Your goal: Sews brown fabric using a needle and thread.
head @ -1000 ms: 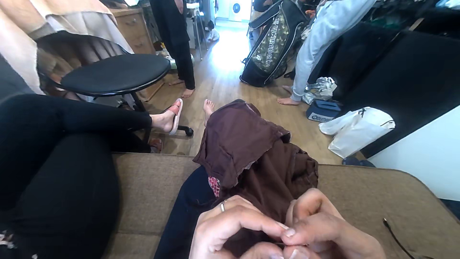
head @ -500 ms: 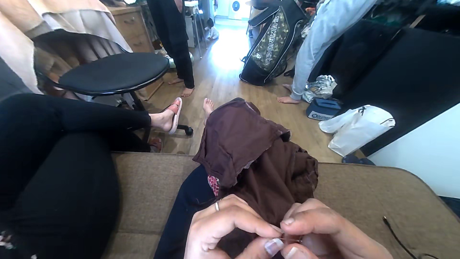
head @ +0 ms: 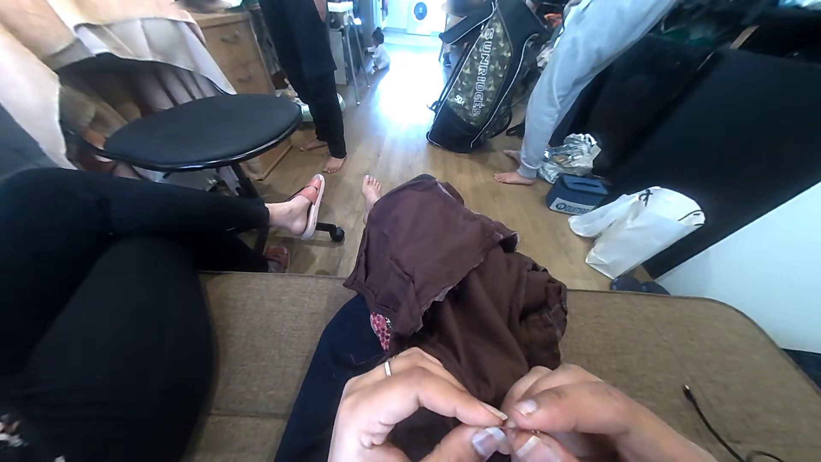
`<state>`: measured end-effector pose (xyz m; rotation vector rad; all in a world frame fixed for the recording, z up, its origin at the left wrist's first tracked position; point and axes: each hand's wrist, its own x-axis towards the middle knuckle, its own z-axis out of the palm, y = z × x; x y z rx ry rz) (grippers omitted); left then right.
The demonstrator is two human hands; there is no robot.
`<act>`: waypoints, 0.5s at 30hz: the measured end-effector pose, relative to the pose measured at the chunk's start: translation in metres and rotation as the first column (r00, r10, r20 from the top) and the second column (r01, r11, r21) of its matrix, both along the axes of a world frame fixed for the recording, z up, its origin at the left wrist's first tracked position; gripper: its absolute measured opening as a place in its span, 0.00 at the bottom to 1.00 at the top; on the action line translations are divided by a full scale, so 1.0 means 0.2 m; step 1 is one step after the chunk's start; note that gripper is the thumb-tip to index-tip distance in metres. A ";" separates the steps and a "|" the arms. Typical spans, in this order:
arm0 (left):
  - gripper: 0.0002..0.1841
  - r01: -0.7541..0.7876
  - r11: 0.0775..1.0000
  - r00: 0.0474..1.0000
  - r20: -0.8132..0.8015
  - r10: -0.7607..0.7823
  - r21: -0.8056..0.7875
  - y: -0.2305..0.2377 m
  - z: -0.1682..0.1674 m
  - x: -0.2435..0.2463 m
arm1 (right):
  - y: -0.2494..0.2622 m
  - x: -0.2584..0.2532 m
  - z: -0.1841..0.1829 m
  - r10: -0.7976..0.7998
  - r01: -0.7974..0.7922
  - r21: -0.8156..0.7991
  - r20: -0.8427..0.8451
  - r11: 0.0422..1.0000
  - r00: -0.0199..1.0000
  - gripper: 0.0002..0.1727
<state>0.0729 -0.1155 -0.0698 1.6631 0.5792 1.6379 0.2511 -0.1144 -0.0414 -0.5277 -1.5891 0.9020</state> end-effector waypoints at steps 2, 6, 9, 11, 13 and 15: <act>0.04 -0.002 1.000 1.000 -0.006 0.002 -0.001 0.00 0.00 0.00 | 0.00 0.00 0.00 0.000 0.000 -0.001 0.001 1.000 1.000 0.05; 0.04 0.000 1.000 1.000 -0.014 0.000 0.001 0.00 0.00 0.00 | 0.00 0.01 0.01 0.005 -0.005 0.000 0.003 1.000 1.000 0.05; 0.04 0.000 1.000 1.000 -0.019 0.001 0.010 0.00 0.00 0.00 | 0.00 0.01 0.01 0.015 -0.015 0.005 0.013 1.000 1.000 0.05; 0.04 0.001 1.000 1.000 -0.027 -0.001 0.009 0.00 0.00 0.00 | 0.00 0.01 0.01 0.014 -0.014 0.004 0.018 1.000 1.000 0.05; 0.04 -0.001 1.000 1.000 -0.026 0.001 0.008 0.00 0.00 0.00 | 0.00 0.01 0.02 0.009 -0.008 -0.015 0.023 1.000 1.000 0.07; 0.04 0.001 1.000 1.000 -0.027 0.000 0.007 0.00 0.00 -0.01 | -0.01 0.01 0.02 0.011 -0.009 -0.046 0.043 0.999 0.999 0.13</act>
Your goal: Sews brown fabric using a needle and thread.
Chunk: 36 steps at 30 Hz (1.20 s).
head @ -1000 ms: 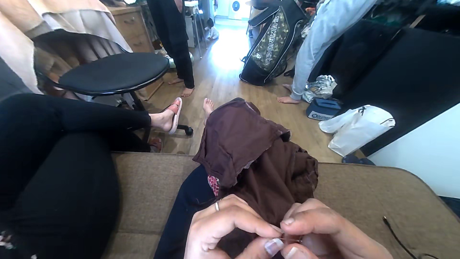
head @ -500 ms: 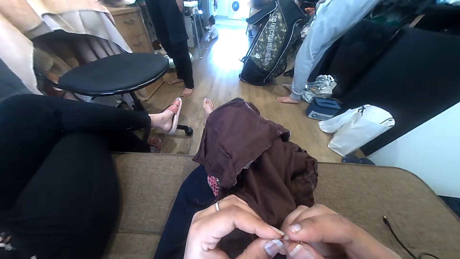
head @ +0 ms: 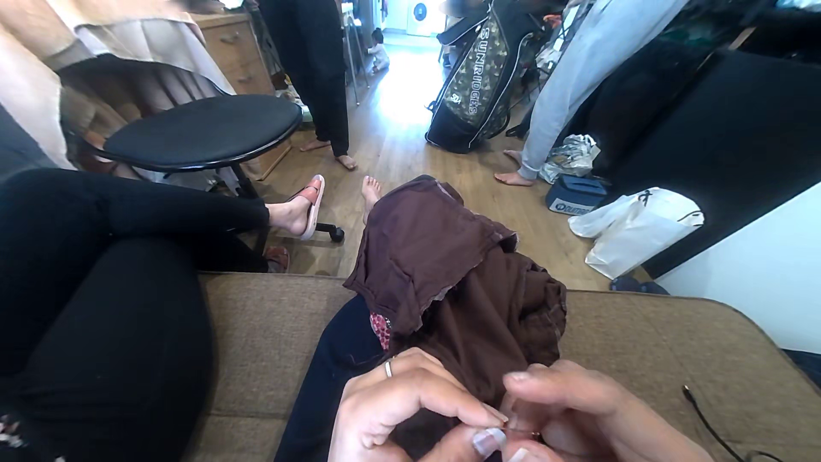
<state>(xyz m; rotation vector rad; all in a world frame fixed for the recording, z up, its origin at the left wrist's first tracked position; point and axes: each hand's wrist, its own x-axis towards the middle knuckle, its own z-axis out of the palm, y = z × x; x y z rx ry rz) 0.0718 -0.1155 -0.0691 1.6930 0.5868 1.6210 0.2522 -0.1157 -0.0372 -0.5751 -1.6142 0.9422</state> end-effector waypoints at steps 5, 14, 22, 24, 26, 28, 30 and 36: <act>0.04 -0.003 1.000 1.000 -0.002 0.003 0.001 0.01 0.00 0.00 | 0.01 -0.01 -0.02 -0.009 0.009 -0.007 0.013 1.000 1.000 0.08; 0.12 0.010 0.998 0.999 0.035 -0.008 -0.063 0.00 0.00 -0.01 | -0.01 0.02 0.00 -0.208 0.184 0.152 0.166 0.971 0.964 0.03; 0.05 -0.201 0.967 0.965 -0.139 0.223 0.159 -0.02 0.03 -0.02 | -0.03 0.01 0.01 -0.279 0.220 0.228 0.274 0.949 0.921 0.04; 0.04 -0.205 0.961 0.961 -0.147 0.233 0.185 -0.03 0.03 -0.02 | -0.04 0.01 0.01 -0.281 0.220 0.230 0.280 0.948 0.918 0.04; 0.04 -0.194 0.962 0.963 -0.147 0.224 0.192 -0.03 0.03 -0.02 | -0.04 0.01 0.01 -0.279 0.219 0.227 0.283 0.949 0.918 0.04; 0.04 -0.187 0.963 0.965 -0.148 0.217 0.193 -0.03 0.03 -0.02 | -0.03 0.01 0.01 -0.276 0.215 0.226 0.288 0.950 0.917 0.04; 0.04 -0.185 0.963 0.965 -0.149 0.215 0.196 -0.03 0.03 -0.02 | -0.03 0.01 0.01 -0.272 0.211 0.223 0.291 0.952 0.917 0.04; 0.03 -0.200 0.958 0.960 -0.152 0.234 0.207 -0.03 0.03 -0.01 | -0.03 0.01 0.01 -0.270 0.211 0.217 0.292 0.953 0.918 0.04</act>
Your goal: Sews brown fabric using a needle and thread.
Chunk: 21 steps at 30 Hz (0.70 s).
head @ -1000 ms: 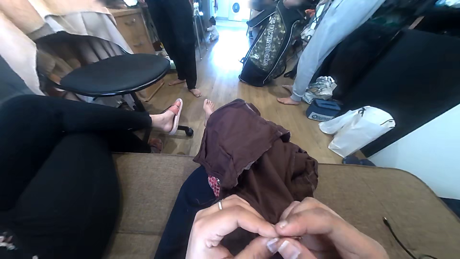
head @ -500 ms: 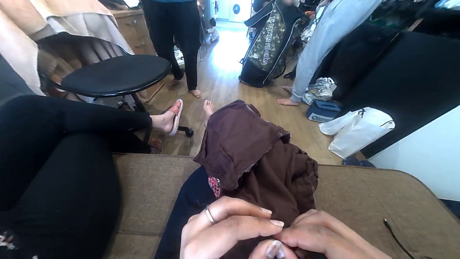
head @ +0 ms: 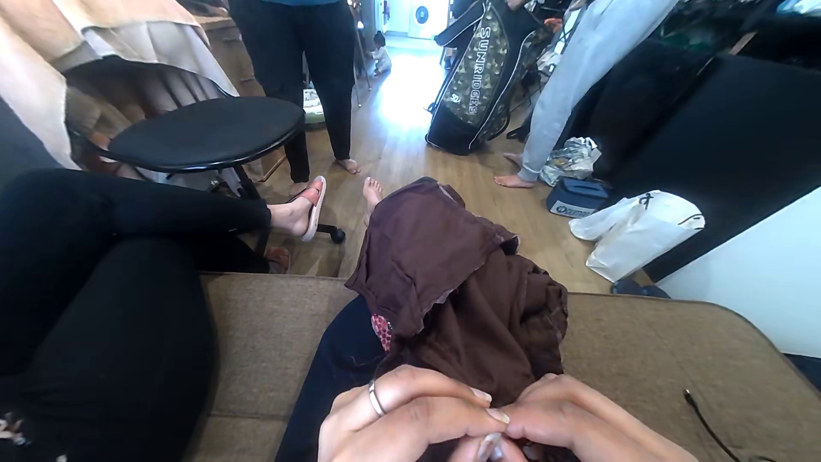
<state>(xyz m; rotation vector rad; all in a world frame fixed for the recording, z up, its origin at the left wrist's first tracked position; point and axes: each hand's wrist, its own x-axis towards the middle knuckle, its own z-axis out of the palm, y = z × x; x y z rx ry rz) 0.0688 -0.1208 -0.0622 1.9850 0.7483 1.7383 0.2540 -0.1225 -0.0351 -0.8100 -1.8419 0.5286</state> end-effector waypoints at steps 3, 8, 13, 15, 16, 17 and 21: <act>0.03 -0.006 1.000 1.000 -0.004 0.006 0.009 0.00 0.00 0.00 | 0.00 0.00 0.00 0.003 -0.003 -0.006 -0.003 1.000 1.000 0.04; 0.03 0.009 1.000 1.000 -0.006 -0.009 0.016 0.00 0.00 0.00 | 0.00 0.00 0.01 0.007 -0.007 -0.017 -0.006 1.000 1.000 0.04; 0.03 0.010 1.000 1.000 0.002 -0.010 0.019 0.00 0.00 0.00 | 0.00 0.00 0.01 0.010 -0.010 -0.020 -0.011 1.000 1.000 0.04; 0.03 0.003 1.000 1.000 0.001 -0.003 0.014 0.00 0.00 0.00 | 0.00 0.00 0.00 0.012 -0.013 -0.021 -0.015 1.000 1.000 0.05; 0.03 -0.001 1.000 1.000 0.000 0.001 0.013 0.00 0.00 0.00 | 0.00 0.00 0.00 0.011 -0.012 -0.022 -0.015 1.000 1.000 0.05; 0.03 -0.005 1.000 1.000 -0.002 0.005 0.013 0.00 0.00 0.00 | 0.00 0.00 0.00 0.010 -0.010 -0.023 -0.015 1.000 1.000 0.04; 0.04 -0.044 0.999 0.999 -0.009 0.044 0.020 0.00 -0.01 0.01 | 0.00 -0.01 0.00 -0.003 0.002 -0.026 -0.009 1.000 1.000 0.04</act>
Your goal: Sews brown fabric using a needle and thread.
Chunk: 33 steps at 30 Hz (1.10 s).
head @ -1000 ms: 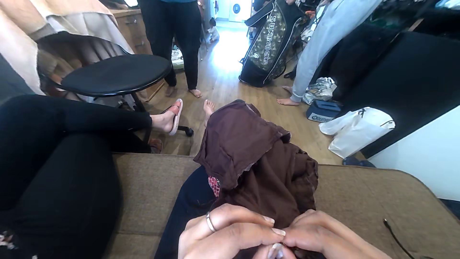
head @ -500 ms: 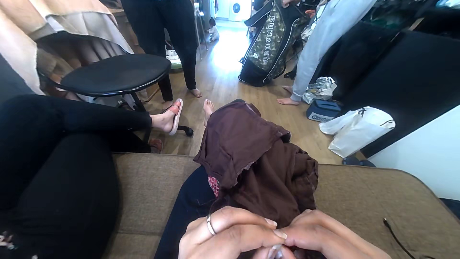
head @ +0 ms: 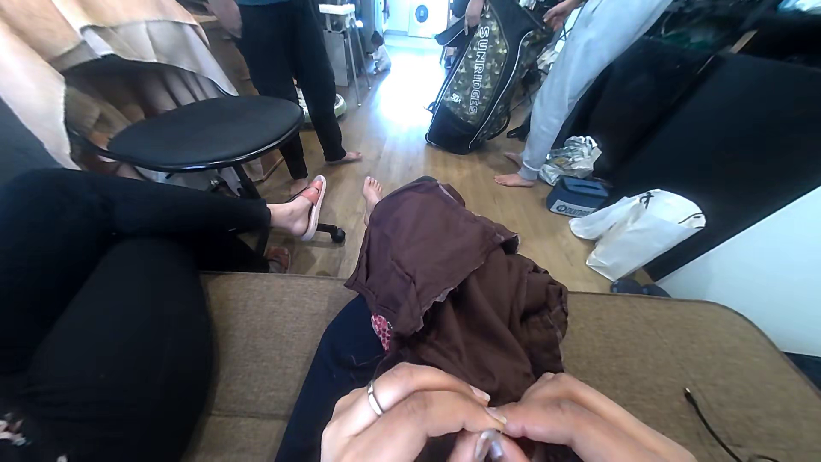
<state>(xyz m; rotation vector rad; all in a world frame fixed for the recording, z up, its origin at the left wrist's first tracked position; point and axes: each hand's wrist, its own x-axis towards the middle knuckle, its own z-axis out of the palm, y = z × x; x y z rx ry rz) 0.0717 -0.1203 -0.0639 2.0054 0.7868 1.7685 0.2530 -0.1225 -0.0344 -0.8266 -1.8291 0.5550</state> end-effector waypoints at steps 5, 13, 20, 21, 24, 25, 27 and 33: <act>0.07 0.034 0.996 0.998 0.064 -0.028 -0.081 0.00 0.00 -0.01 | 0.00 0.01 0.01 0.021 -0.021 -0.007 -0.013 1.000 1.000 0.04; 0.07 0.277 0.938 0.933 0.292 -0.211 -0.207 0.02 -0.05 -0.03 | 0.02 0.04 -0.01 0.215 -0.230 -0.033 -0.247 0.973 0.945 0.05; 0.06 0.293 0.932 0.929 0.295 -0.224 -0.215 0.01 -0.09 -0.04 | 0.05 0.05 -0.05 0.285 -0.308 0.002 -0.387 0.951 0.877 0.13; 0.06 0.291 0.932 0.930 0.290 -0.224 -0.216 0.01 -0.09 -0.04 | 0.05 0.06 -0.05 0.320 -0.360 -0.023 -0.411 0.933 0.854 0.16; 0.06 0.287 0.934 0.940 0.251 -0.231 -0.212 0.01 -0.10 -0.04 | 0.05 0.07 -0.05 0.359 -0.451 -0.057 -0.521 0.890 0.774 0.18; 0.06 0.277 0.939 0.947 0.223 -0.230 -0.205 0.01 -0.10 -0.04 | 0.06 0.06 -0.05 0.322 -0.420 -0.055 -0.554 0.906 0.768 0.16; 0.06 0.242 0.951 0.962 0.179 -0.208 -0.195 0.02 -0.10 -0.03 | 0.06 0.04 -0.04 0.228 -0.340 -0.083 -0.593 0.937 0.772 0.08; 0.14 0.360 0.876 0.843 0.514 -0.159 -0.320 0.00 -0.11 0.02 | 0.07 0.07 -0.01 0.220 -0.477 -0.167 -0.726 0.863 0.652 0.13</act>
